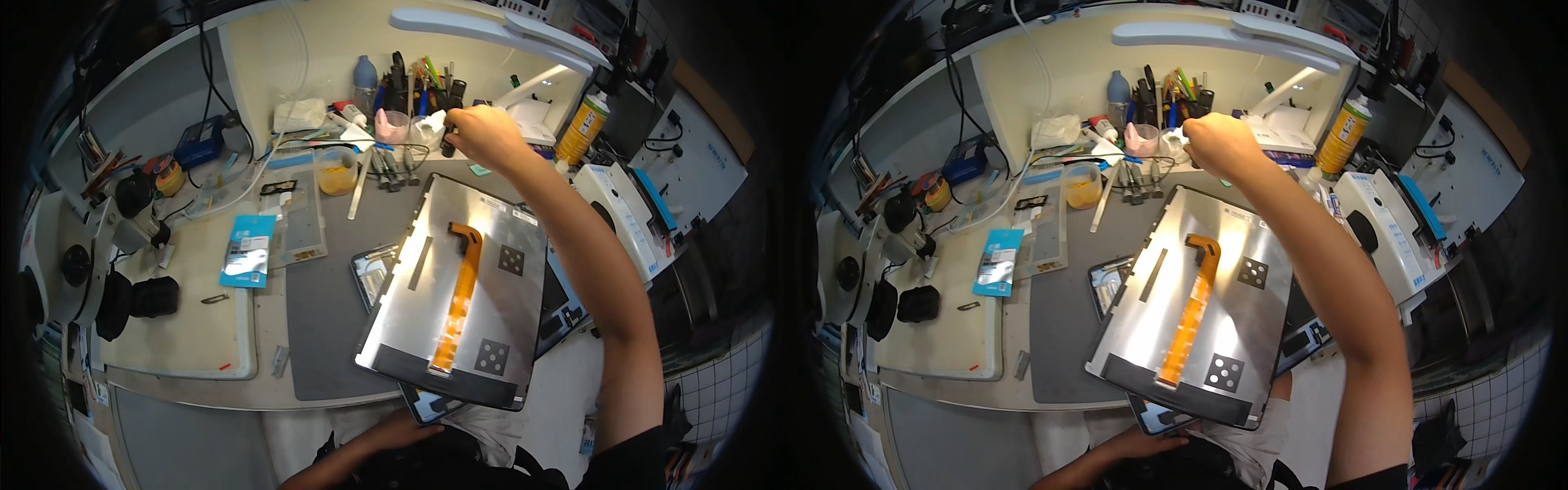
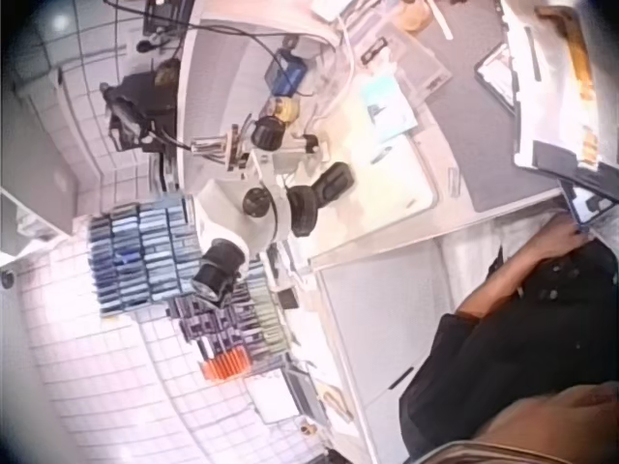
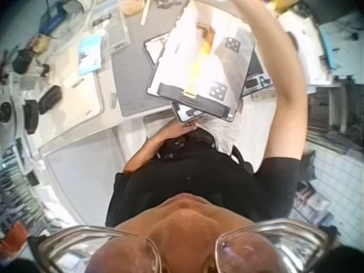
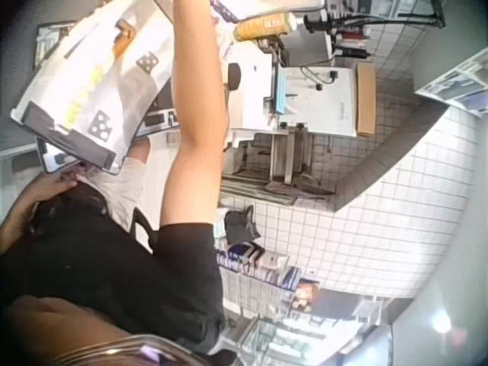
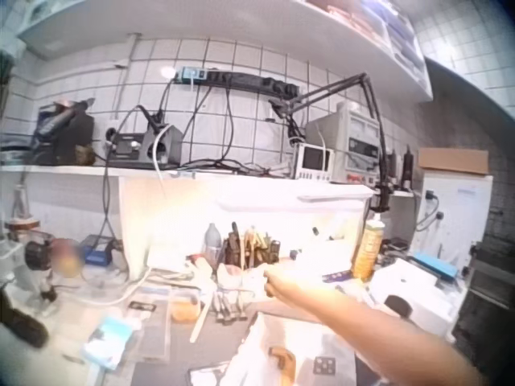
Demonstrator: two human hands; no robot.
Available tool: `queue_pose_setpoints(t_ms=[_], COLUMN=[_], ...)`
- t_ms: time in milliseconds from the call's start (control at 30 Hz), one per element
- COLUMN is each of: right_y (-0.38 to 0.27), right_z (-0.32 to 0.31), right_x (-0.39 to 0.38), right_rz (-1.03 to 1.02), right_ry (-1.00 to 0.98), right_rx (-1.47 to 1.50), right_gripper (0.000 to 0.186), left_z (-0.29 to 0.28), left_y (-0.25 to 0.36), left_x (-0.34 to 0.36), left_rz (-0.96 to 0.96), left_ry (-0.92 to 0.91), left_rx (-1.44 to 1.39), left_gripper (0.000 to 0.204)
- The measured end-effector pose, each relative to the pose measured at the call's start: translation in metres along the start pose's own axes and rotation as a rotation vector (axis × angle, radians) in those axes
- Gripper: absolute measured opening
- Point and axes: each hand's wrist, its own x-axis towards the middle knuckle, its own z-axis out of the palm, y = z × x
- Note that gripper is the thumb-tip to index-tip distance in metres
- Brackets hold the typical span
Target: The person uses a screwdriver to remove screws from the back of a disassembled electronic device. They then use tweezers to carefully lift and remove a small component from the device's edge.
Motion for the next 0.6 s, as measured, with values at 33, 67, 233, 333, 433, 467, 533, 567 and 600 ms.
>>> queue_pose_setpoints(t_ms=[33, 67, 233, 333, 433, 467, 533, 567, 600], right_y=[0.008, 0.011, 0.011, 0.018, 0.022, 0.026, 0.031, 0.03, 0.035], right_z=[0.016, 0.028, 0.063, 0.07, 0.046, 0.041, 0.024, 0.014, 0.005], right_x=[0.018, 0.035, 0.076, 0.084, 0.075, 0.073, 0.06, 0.048, 0.037], right_rz=[0.017, -0.002, 0.013, 0.065, 0.077, 0.138, 0.21, 0.232, 0.237], right_ry=[0.027, 0.049, 0.042, 0.289, 0.5, 0.435, 0.289, 0.249, 0.21], right_rx=[-0.024, -0.107, -0.23, -0.086, 0.178, 0.334, 0.762, 0.885, 0.958], right_gripper=[0.023, 0.021, 0.016, 0.015, 0.017, 0.018, 0.022, 0.019, 0.017], left_z=[-0.003, -0.007, -0.038, -0.032, -0.031, -0.03, -0.033, -0.033, -0.032], left_y=[0.0, -0.001, 0.043, 0.014, 0.002, 0.002, 0.006, 0.008, 0.006], left_x=[0.001, 0.0, -0.013, -0.024, -0.027, -0.024, -0.018, -0.014, -0.01], left_rz=[-0.051, -0.105, -0.314, -0.206, -0.15, -0.129, -0.166, -0.184, -0.204], left_ry=[-0.067, -0.123, -0.118, 0.003, 0.044, 0.035, -0.026, -0.059, -0.082], left_rx=[0.06, 0.124, 0.022, -0.169, -0.194, -0.194, -0.136, -0.108, -0.083], left_gripper=[0.052, 0.052, 0.049, 0.042, 0.038, 0.037, 0.038, 0.038, 0.039])
